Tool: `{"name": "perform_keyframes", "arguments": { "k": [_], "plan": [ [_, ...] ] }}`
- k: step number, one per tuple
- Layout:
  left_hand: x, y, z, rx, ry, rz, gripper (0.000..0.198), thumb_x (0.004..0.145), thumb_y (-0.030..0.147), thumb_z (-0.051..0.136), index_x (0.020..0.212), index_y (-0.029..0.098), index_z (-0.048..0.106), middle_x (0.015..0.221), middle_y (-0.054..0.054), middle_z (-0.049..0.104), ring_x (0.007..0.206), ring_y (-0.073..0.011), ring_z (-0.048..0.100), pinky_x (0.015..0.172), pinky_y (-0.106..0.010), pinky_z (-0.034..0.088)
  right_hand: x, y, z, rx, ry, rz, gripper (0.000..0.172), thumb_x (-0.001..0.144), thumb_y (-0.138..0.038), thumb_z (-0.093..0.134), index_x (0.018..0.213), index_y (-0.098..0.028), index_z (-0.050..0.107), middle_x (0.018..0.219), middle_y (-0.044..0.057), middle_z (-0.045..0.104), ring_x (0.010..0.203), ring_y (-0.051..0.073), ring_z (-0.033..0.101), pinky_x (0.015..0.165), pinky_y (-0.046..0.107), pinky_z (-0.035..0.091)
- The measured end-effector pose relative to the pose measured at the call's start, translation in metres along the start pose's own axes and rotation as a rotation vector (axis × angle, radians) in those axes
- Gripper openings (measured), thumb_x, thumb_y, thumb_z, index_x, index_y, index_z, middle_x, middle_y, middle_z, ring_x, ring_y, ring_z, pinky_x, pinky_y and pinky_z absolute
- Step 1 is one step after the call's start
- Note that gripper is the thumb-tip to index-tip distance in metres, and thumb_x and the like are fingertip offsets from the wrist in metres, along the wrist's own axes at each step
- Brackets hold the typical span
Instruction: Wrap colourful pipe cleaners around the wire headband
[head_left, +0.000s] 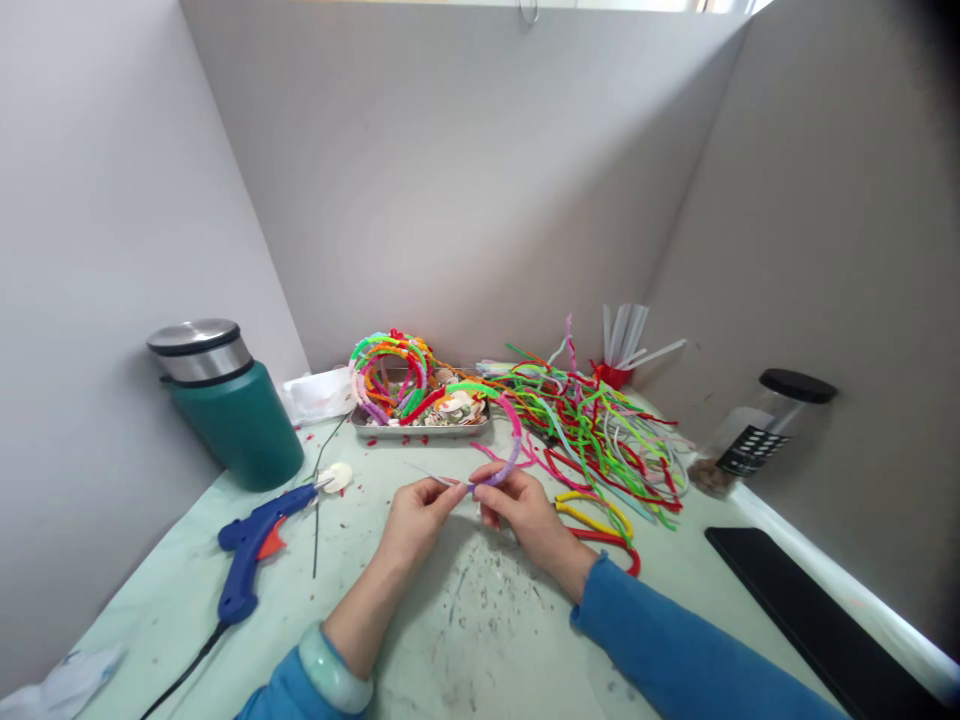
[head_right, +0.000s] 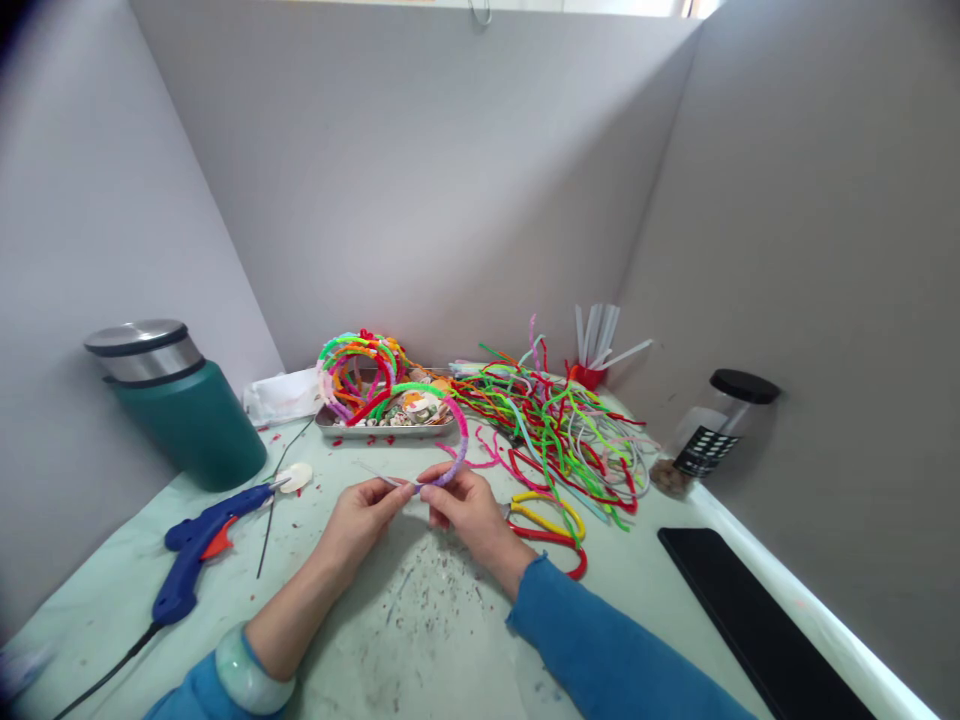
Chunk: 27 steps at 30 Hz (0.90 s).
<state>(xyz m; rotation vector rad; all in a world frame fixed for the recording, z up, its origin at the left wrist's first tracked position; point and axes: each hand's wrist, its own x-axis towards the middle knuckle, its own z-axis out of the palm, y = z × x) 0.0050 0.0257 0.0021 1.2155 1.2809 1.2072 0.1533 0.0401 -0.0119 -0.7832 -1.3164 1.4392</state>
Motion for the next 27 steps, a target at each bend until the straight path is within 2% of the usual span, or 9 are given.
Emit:
{"name": "perform_keyframes", "arguments": {
  "k": [6, 11, 13, 17, 20, 24, 27],
  "plan": [
    [-0.0020, 0.0011, -0.0008, -0.126, -0.068, -0.104, 0.035, 0.060, 0.046, 0.070, 0.059, 0.013, 0.058, 0.036, 0.009, 0.034, 0.032, -0.0030, 0.024, 0.035, -0.019, 0.014, 0.0009, 0.0043, -0.0019, -0.059, 0.024, -0.005, 0.022, 0.072, -0.036, 0.064, 0.076, -0.015, 0.060, 0.048, -0.004, 0.052, 0.043, 0.008, 0.045, 0.044, 0.021, 0.035],
    [-0.0040, 0.0019, -0.0018, -0.297, -0.113, -0.179, 0.034, 0.065, 0.045, 0.068, 0.064, 0.012, 0.058, 0.036, 0.011, 0.030, 0.031, -0.0015, 0.018, 0.033, -0.018, 0.009, 0.0015, 0.0058, -0.0026, 0.103, -0.024, 0.032, 0.037, 0.082, -0.047, 0.048, 0.072, -0.013, 0.061, 0.059, 0.002, 0.059, 0.046, 0.010, 0.050, 0.040, 0.020, 0.034],
    [-0.0046, 0.0027, -0.0018, -0.332, -0.127, -0.200, 0.032, 0.065, 0.043, 0.068, 0.065, 0.012, 0.058, 0.036, 0.011, 0.030, 0.031, -0.0011, 0.017, 0.032, -0.018, 0.008, 0.0017, 0.0060, -0.0027, 0.157, -0.028, 0.040, 0.036, 0.082, -0.046, 0.048, 0.073, -0.013, 0.060, 0.065, 0.004, 0.061, 0.046, 0.009, 0.051, 0.039, 0.020, 0.033],
    [-0.0046, 0.0028, -0.0021, -0.347, -0.141, -0.203, 0.031, 0.066, 0.041, 0.068, 0.066, 0.011, 0.059, 0.037, 0.010, 0.031, 0.031, -0.0008, 0.017, 0.032, -0.018, 0.008, 0.0020, 0.0071, -0.0034, 0.164, -0.024, 0.043, 0.032, 0.080, -0.043, 0.053, 0.072, -0.013, 0.061, 0.059, 0.002, 0.059, 0.044, 0.009, 0.049, 0.039, 0.019, 0.033],
    [-0.0044, 0.0019, -0.0023, -0.347, -0.159, -0.210, 0.031, 0.066, 0.041, 0.068, 0.067, 0.011, 0.059, 0.037, 0.011, 0.030, 0.030, -0.0006, 0.017, 0.032, -0.018, 0.007, 0.0024, 0.0076, -0.0035, 0.184, -0.017, 0.053, 0.027, 0.076, -0.041, 0.060, 0.074, -0.014, 0.062, 0.066, 0.002, 0.061, 0.045, 0.008, 0.049, 0.039, 0.019, 0.033],
    [-0.0051, 0.0015, -0.0012, -0.367, -0.176, -0.203, 0.030, 0.066, 0.041, 0.067, 0.065, 0.012, 0.058, 0.037, 0.011, 0.030, 0.031, -0.0005, 0.017, 0.033, -0.017, 0.011, 0.0029, 0.0061, -0.0030, 0.223, -0.010, 0.077, 0.024, 0.074, -0.038, 0.063, 0.073, -0.014, 0.063, 0.065, 0.002, 0.062, 0.045, 0.007, 0.049, 0.039, 0.018, 0.033],
    [-0.0059, 0.0026, 0.0002, -0.414, -0.197, -0.167, 0.030, 0.069, 0.040, 0.065, 0.061, 0.013, 0.055, 0.043, 0.008, 0.040, 0.032, -0.0010, 0.025, 0.033, -0.016, 0.020, 0.0032, 0.0037, -0.0031, 0.273, -0.012, 0.087, 0.023, 0.075, -0.037, 0.063, 0.072, -0.014, 0.063, 0.063, 0.001, 0.061, 0.044, 0.006, 0.048, 0.040, 0.018, 0.033]
  ]
}}
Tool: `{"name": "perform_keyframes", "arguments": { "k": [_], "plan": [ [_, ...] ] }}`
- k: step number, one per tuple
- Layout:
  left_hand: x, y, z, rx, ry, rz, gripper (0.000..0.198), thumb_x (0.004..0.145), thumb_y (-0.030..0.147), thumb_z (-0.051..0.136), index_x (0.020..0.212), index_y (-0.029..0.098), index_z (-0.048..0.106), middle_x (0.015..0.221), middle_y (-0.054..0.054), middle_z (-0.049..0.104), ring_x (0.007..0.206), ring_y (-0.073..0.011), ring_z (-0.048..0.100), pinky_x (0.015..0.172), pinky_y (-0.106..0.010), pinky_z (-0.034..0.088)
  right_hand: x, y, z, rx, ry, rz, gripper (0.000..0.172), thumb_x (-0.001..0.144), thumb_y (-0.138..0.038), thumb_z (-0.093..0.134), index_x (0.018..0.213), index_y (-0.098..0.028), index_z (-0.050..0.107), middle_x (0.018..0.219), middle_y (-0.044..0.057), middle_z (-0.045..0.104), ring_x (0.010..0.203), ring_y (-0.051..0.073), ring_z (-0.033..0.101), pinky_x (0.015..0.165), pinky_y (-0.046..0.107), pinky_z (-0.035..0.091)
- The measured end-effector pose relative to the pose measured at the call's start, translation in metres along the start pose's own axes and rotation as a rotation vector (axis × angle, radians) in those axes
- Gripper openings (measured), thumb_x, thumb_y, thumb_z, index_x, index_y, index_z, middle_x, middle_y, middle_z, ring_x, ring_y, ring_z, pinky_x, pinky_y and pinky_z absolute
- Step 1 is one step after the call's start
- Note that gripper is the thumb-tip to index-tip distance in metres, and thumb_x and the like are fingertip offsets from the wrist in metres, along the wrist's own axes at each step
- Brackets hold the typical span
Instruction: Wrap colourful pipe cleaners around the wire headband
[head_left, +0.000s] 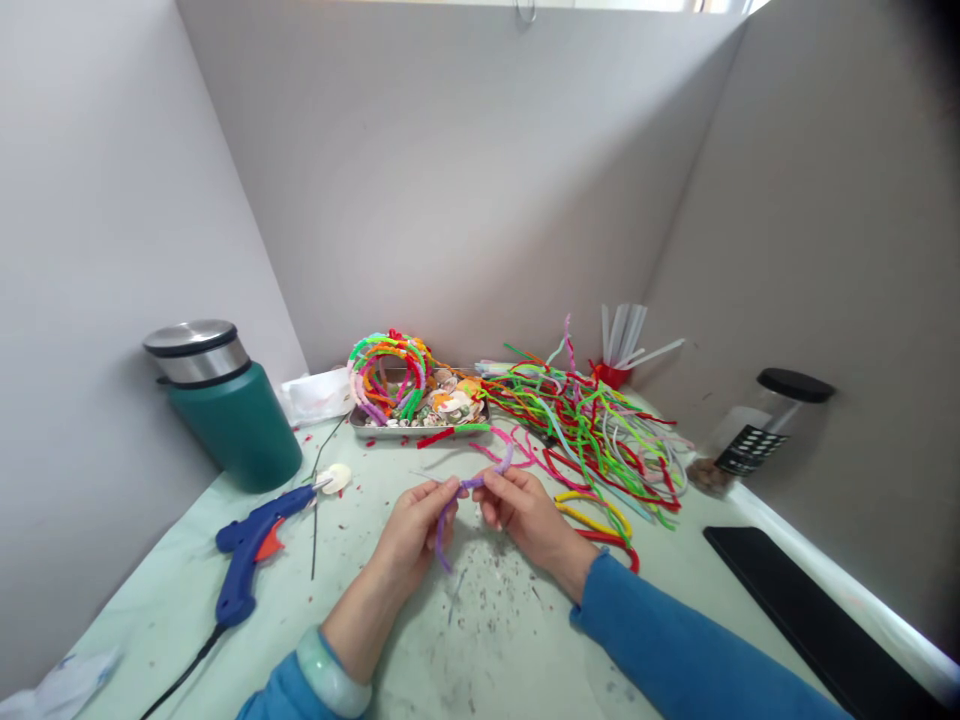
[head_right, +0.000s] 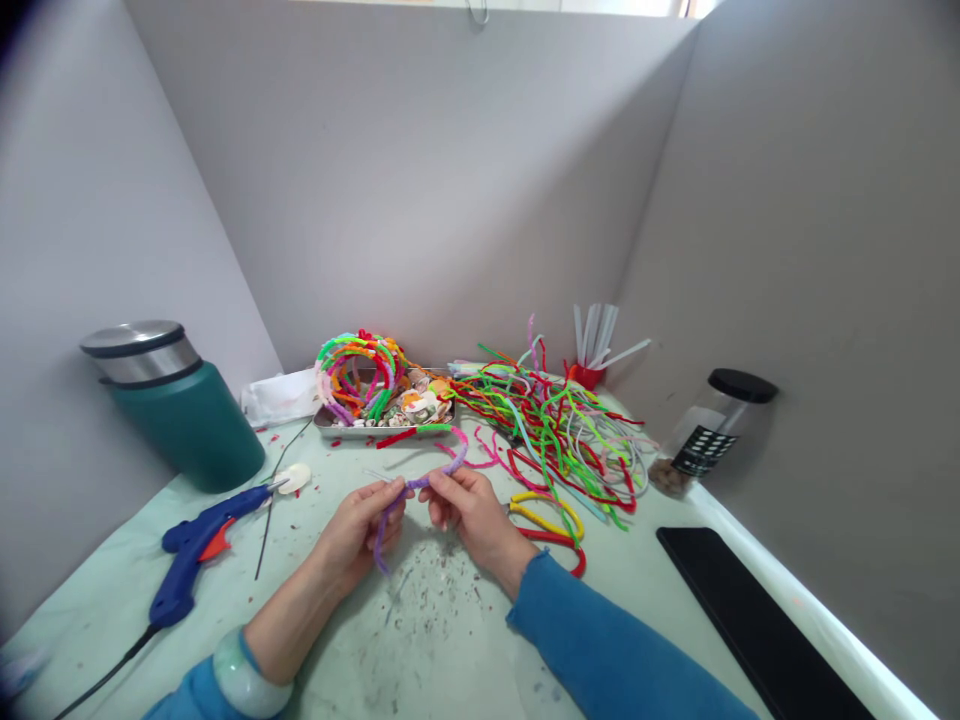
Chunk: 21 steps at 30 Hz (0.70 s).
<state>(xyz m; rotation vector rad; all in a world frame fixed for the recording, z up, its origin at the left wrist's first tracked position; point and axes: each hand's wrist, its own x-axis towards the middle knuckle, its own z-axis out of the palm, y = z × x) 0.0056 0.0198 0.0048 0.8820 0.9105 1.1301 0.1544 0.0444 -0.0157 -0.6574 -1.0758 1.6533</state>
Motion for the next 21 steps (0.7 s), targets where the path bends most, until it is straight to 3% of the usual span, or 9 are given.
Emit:
{"name": "perform_keyframes", "arguments": {
  "k": [5, 10, 17, 21],
  "plan": [
    [-0.0008, 0.0021, 0.0005, -0.067, -0.059, 0.094, 0.022, 0.073, 0.033, 0.059, 0.075, 0.012, 0.062, 0.059, 0.001, 0.055, 0.039, -0.0045, 0.040, 0.041, -0.020, 0.036, 0.0002, -0.0035, -0.0011, 0.117, -0.010, 0.010, 0.020, 0.076, -0.033, 0.062, 0.072, -0.014, 0.064, 0.064, 0.002, 0.062, 0.044, 0.006, 0.047, 0.040, 0.018, 0.033],
    [-0.0006, 0.0004, -0.0012, -0.058, -0.050, 0.118, 0.030, 0.070, 0.026, 0.066, 0.097, 0.015, 0.063, 0.077, -0.002, 0.064, 0.043, -0.0037, 0.043, 0.045, -0.020, 0.037, 0.0001, -0.0052, -0.0013, 0.150, -0.037, 0.051, 0.023, 0.076, -0.034, 0.061, 0.069, -0.013, 0.064, 0.062, 0.001, 0.060, 0.043, 0.005, 0.044, 0.040, 0.019, 0.032],
    [0.0000, -0.0005, -0.0014, -0.021, 0.001, 0.117, 0.028, 0.064, 0.026, 0.072, 0.089, 0.014, 0.068, 0.073, -0.003, 0.067, 0.046, -0.0040, 0.046, 0.046, -0.018, 0.036, -0.0008, -0.0052, -0.0003, 0.201, -0.063, 0.081, 0.020, 0.076, -0.032, 0.062, 0.069, -0.013, 0.063, 0.064, 0.001, 0.061, 0.044, 0.005, 0.044, 0.041, 0.019, 0.030],
    [-0.0008, 0.0005, -0.0008, -0.013, -0.031, 0.137, 0.030, 0.063, 0.025, 0.073, 0.090, 0.015, 0.068, 0.063, 0.000, 0.063, 0.046, -0.0049, 0.046, 0.047, -0.018, 0.037, -0.0005, -0.0027, -0.0020, 0.281, -0.097, 0.118, 0.019, 0.077, -0.030, 0.061, 0.070, -0.013, 0.063, 0.063, 0.001, 0.061, 0.043, 0.005, 0.043, 0.041, 0.019, 0.031]
  ]
}}
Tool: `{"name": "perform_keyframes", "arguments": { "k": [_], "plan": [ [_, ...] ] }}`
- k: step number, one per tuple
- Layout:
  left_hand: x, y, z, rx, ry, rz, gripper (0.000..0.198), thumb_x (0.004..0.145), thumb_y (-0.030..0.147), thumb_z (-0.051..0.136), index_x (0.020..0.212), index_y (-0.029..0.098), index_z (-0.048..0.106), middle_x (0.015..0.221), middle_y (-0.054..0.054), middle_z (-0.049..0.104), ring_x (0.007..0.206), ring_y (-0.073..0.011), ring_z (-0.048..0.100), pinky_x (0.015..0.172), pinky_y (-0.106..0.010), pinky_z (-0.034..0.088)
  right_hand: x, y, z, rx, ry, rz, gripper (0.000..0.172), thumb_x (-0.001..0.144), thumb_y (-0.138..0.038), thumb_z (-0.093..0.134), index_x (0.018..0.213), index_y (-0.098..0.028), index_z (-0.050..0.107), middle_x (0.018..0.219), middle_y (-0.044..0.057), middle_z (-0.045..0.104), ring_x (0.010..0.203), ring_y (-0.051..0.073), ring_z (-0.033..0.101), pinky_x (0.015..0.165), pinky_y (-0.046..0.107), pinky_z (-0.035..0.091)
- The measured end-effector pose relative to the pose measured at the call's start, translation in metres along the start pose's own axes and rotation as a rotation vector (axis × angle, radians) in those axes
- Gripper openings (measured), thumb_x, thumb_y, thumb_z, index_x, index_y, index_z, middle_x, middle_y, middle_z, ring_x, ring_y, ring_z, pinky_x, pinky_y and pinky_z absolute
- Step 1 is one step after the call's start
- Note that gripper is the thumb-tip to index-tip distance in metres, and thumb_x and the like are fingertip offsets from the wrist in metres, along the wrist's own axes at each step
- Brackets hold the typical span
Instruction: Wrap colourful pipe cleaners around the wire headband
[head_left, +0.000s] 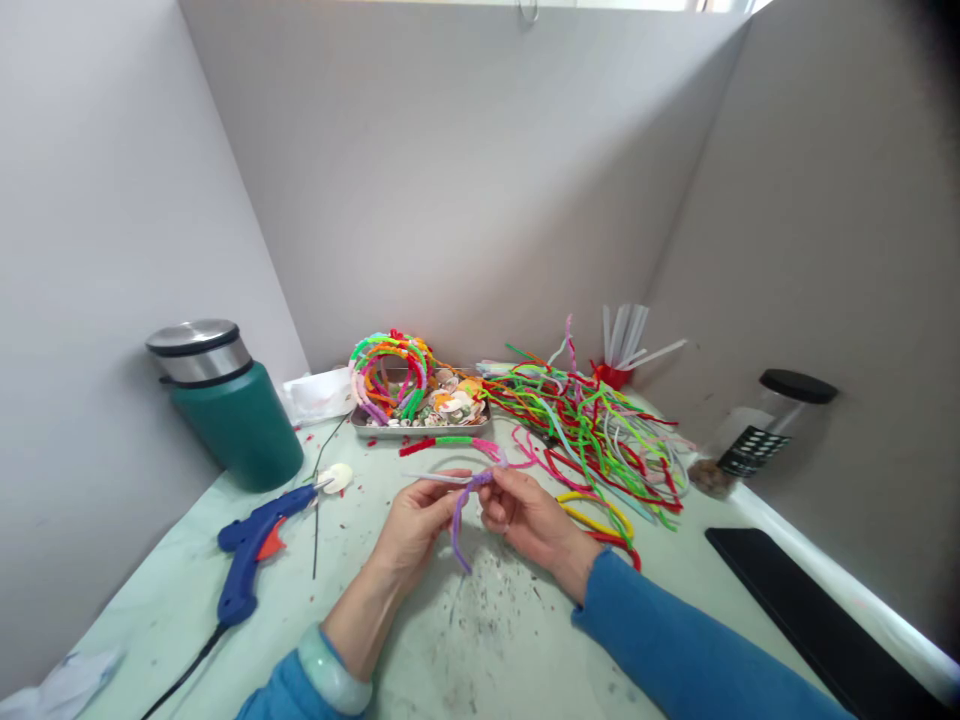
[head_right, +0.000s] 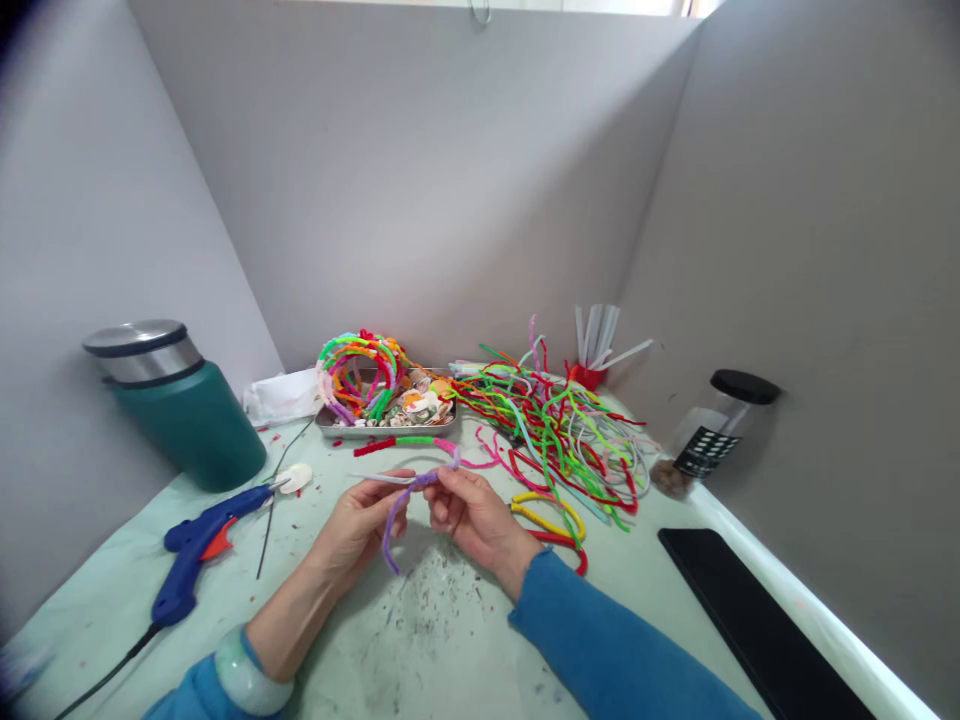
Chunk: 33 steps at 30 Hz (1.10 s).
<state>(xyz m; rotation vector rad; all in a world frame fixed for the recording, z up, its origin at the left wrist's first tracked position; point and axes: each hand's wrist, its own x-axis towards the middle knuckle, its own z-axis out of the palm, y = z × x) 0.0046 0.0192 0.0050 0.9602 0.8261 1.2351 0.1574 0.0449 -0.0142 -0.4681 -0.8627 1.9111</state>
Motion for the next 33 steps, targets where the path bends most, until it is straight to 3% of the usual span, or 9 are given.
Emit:
{"name": "perform_keyframes", "arguments": {
  "k": [5, 13, 24, 30, 33],
  "plan": [
    [-0.0003, -0.0022, -0.0007, 0.034, -0.008, 0.041, 0.030, 0.061, 0.024, 0.074, 0.089, 0.015, 0.067, 0.064, 0.001, 0.062, 0.046, -0.0050, 0.046, 0.046, -0.018, 0.036, -0.0003, 0.0006, -0.0011, 0.081, -0.012, 0.067, 0.017, 0.078, -0.028, 0.061, 0.072, -0.013, 0.063, 0.065, 0.000, 0.061, 0.043, 0.004, 0.043, 0.041, 0.018, 0.031],
    [-0.0003, -0.0027, -0.0013, 0.085, 0.029, 0.100, 0.020, 0.063, 0.025, 0.072, 0.078, 0.013, 0.065, 0.049, 0.005, 0.054, 0.044, -0.0055, 0.044, 0.045, -0.017, 0.033, -0.0021, 0.0000, 0.0024, 0.013, -0.032, 0.079, 0.018, 0.078, -0.030, 0.061, 0.074, -0.012, 0.064, 0.064, 0.000, 0.059, 0.045, 0.004, 0.046, 0.041, 0.018, 0.031],
    [-0.0006, -0.0018, 0.0025, 0.003, 0.024, 0.051, 0.024, 0.066, 0.025, 0.071, 0.074, 0.015, 0.051, 0.056, 0.004, 0.057, 0.042, -0.0040, 0.044, 0.043, -0.016, 0.033, -0.0038, 0.0014, 0.0080, -0.231, -0.028, -0.048, 0.017, 0.077, -0.030, 0.061, 0.077, -0.013, 0.064, 0.063, 0.000, 0.059, 0.045, 0.005, 0.048, 0.041, 0.017, 0.035],
    [-0.0002, -0.0025, 0.0049, -0.031, 0.009, 0.039, 0.022, 0.072, 0.031, 0.066, 0.076, 0.014, 0.052, 0.062, 0.003, 0.056, 0.042, -0.0039, 0.043, 0.042, -0.018, 0.036, -0.0017, 0.0022, 0.0066, -0.249, 0.029, -0.085, 0.019, 0.076, -0.033, 0.062, 0.076, -0.014, 0.064, 0.068, 0.002, 0.063, 0.046, 0.006, 0.049, 0.041, 0.018, 0.034],
    [0.0006, -0.0032, 0.0042, -0.023, -0.012, 0.021, 0.022, 0.076, 0.034, 0.060, 0.075, 0.013, 0.054, 0.066, 0.002, 0.055, 0.042, -0.0035, 0.042, 0.042, -0.018, 0.037, -0.0012, 0.0014, 0.0063, -0.226, 0.048, -0.070, 0.022, 0.076, -0.035, 0.061, 0.073, -0.013, 0.065, 0.061, 0.001, 0.061, 0.045, 0.006, 0.047, 0.040, 0.018, 0.032]
  ]
}}
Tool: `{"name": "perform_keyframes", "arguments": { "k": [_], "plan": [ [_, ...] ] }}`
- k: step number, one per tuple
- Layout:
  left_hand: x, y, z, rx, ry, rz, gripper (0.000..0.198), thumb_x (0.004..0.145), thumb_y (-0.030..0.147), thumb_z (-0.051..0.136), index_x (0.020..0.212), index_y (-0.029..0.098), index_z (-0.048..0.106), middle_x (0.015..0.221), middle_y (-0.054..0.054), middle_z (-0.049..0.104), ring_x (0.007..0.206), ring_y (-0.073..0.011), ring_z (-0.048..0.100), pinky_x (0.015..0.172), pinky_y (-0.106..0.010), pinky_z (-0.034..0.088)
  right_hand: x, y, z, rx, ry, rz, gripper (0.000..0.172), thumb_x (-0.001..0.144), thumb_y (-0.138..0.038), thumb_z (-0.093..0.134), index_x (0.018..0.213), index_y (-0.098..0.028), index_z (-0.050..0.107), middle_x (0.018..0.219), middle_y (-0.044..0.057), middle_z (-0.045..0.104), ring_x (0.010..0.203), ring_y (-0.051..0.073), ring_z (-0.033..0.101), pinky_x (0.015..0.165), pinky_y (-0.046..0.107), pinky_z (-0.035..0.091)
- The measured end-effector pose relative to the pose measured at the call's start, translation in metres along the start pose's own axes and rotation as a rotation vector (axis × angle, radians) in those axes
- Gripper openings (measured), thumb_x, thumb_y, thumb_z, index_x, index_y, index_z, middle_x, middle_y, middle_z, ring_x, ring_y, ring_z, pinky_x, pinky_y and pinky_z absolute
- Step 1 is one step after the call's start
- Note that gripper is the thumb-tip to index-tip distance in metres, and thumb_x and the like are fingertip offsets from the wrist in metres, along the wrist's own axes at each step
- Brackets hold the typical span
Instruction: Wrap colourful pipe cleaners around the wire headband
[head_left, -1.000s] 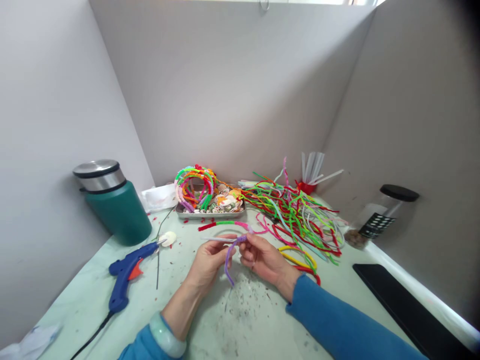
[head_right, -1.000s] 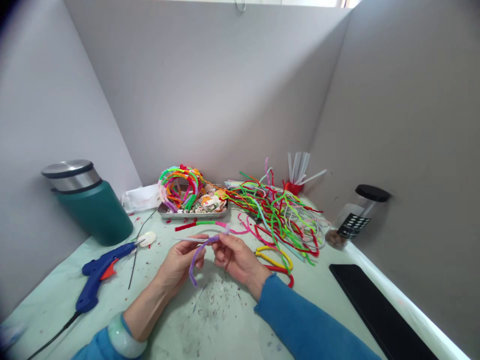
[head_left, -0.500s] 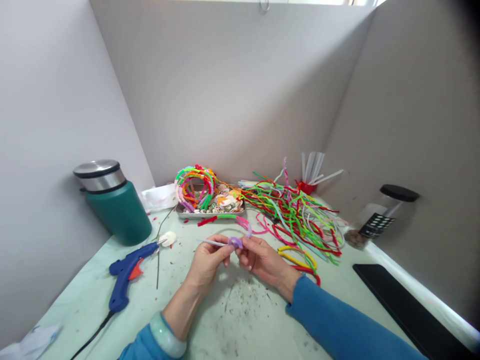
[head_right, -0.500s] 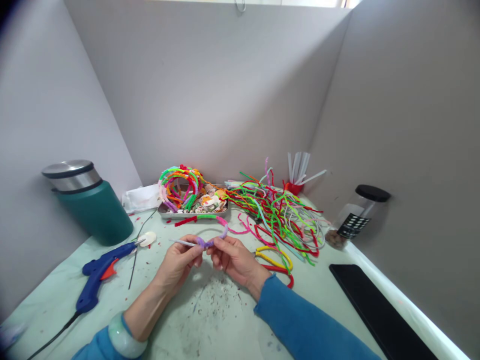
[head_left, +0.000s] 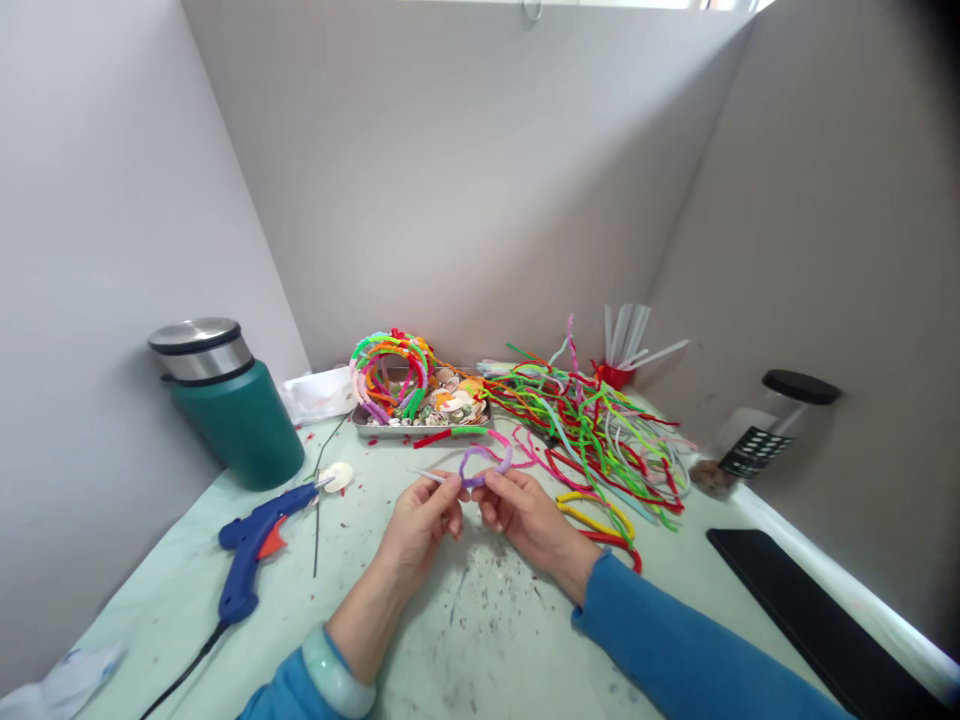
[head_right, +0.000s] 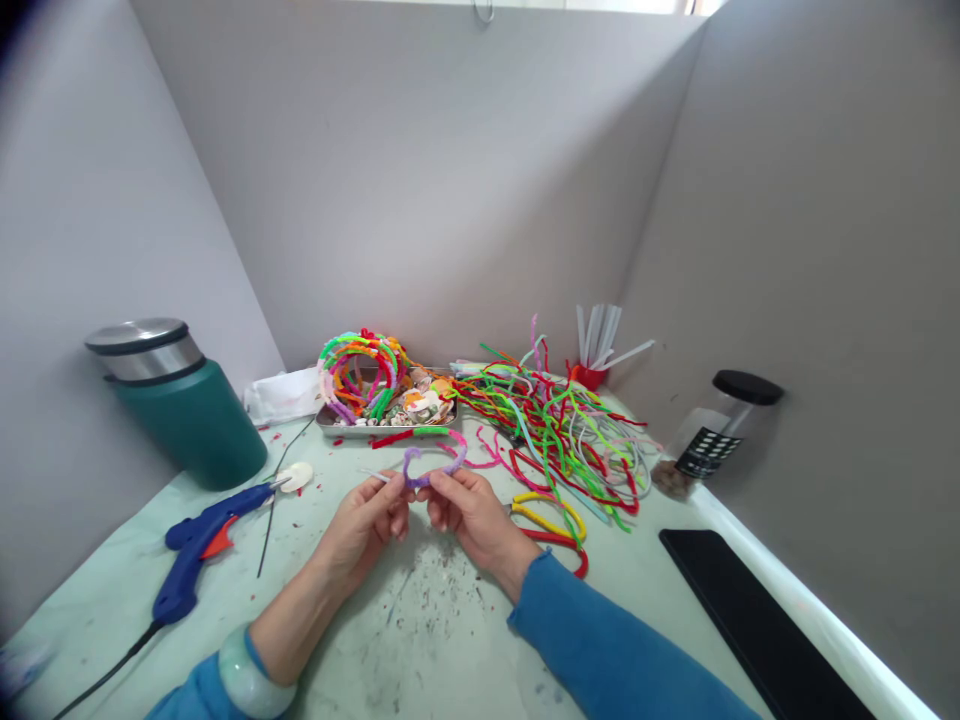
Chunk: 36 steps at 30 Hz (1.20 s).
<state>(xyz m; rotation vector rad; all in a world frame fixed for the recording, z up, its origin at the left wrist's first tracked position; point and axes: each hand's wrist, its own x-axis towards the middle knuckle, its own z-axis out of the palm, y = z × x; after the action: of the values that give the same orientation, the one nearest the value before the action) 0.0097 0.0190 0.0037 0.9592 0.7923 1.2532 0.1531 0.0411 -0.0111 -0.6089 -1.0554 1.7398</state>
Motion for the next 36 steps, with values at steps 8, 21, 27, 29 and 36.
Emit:
{"name": "perform_keyframes", "arguments": {
  "k": [8, 21, 27, 29, 36],
  "plan": [
    [0.0011, -0.0020, -0.0025, 0.045, 0.041, 0.009, 0.024, 0.071, 0.034, 0.066, 0.070, 0.012, 0.056, 0.061, 0.003, 0.052, 0.041, -0.0026, 0.041, 0.040, -0.017, 0.033, 0.0015, 0.0021, -0.0032, 0.028, -0.009, 0.006, 0.020, 0.078, -0.033, 0.060, 0.075, -0.013, 0.065, 0.067, 0.002, 0.062, 0.046, 0.005, 0.047, 0.041, 0.018, 0.032],
    [0.0001, 0.0009, 0.0025, 0.033, 0.205, -0.010, 0.019, 0.067, 0.026, 0.061, 0.062, 0.017, 0.046, 0.047, 0.007, 0.050, 0.034, -0.0050, 0.040, 0.037, -0.018, 0.030, -0.0016, 0.0051, -0.0007, -0.283, -0.004, -0.079, 0.020, 0.075, -0.032, 0.062, 0.083, -0.015, 0.067, 0.061, 0.000, 0.061, 0.048, 0.008, 0.048, 0.046, 0.020, 0.035],
    [0.0003, -0.0003, -0.0002, -0.070, 0.180, 0.030, 0.013, 0.065, 0.017, 0.061, 0.073, 0.019, 0.050, 0.042, 0.010, 0.042, 0.034, -0.0047, 0.035, 0.039, -0.018, 0.031, -0.0010, 0.0062, -0.0022, -0.215, -0.021, -0.045, 0.023, 0.074, -0.031, 0.062, 0.089, -0.014, 0.067, 0.070, 0.003, 0.064, 0.050, 0.008, 0.048, 0.046, 0.020, 0.037],
    [0.0006, -0.0010, -0.0014, -0.076, 0.186, 0.036, 0.012, 0.063, 0.015, 0.062, 0.070, 0.018, 0.052, 0.039, 0.011, 0.038, 0.034, -0.0042, 0.032, 0.040, -0.018, 0.032, -0.0010, 0.0060, -0.0022, -0.189, -0.026, -0.026, 0.022, 0.073, -0.030, 0.063, 0.088, -0.014, 0.067, 0.070, 0.003, 0.065, 0.049, 0.008, 0.048, 0.046, 0.020, 0.037],
    [0.0028, -0.0030, -0.0045, 0.170, 0.164, 0.003, 0.031, 0.065, 0.033, 0.068, 0.087, 0.012, 0.063, 0.042, 0.007, 0.046, 0.037, -0.0055, 0.037, 0.040, -0.019, 0.030, -0.0007, 0.0037, -0.0019, -0.105, 0.028, -0.061, 0.020, 0.077, -0.032, 0.060, 0.084, -0.014, 0.064, 0.069, 0.004, 0.065, 0.046, 0.007, 0.049, 0.043, 0.019, 0.033]
  ]
}}
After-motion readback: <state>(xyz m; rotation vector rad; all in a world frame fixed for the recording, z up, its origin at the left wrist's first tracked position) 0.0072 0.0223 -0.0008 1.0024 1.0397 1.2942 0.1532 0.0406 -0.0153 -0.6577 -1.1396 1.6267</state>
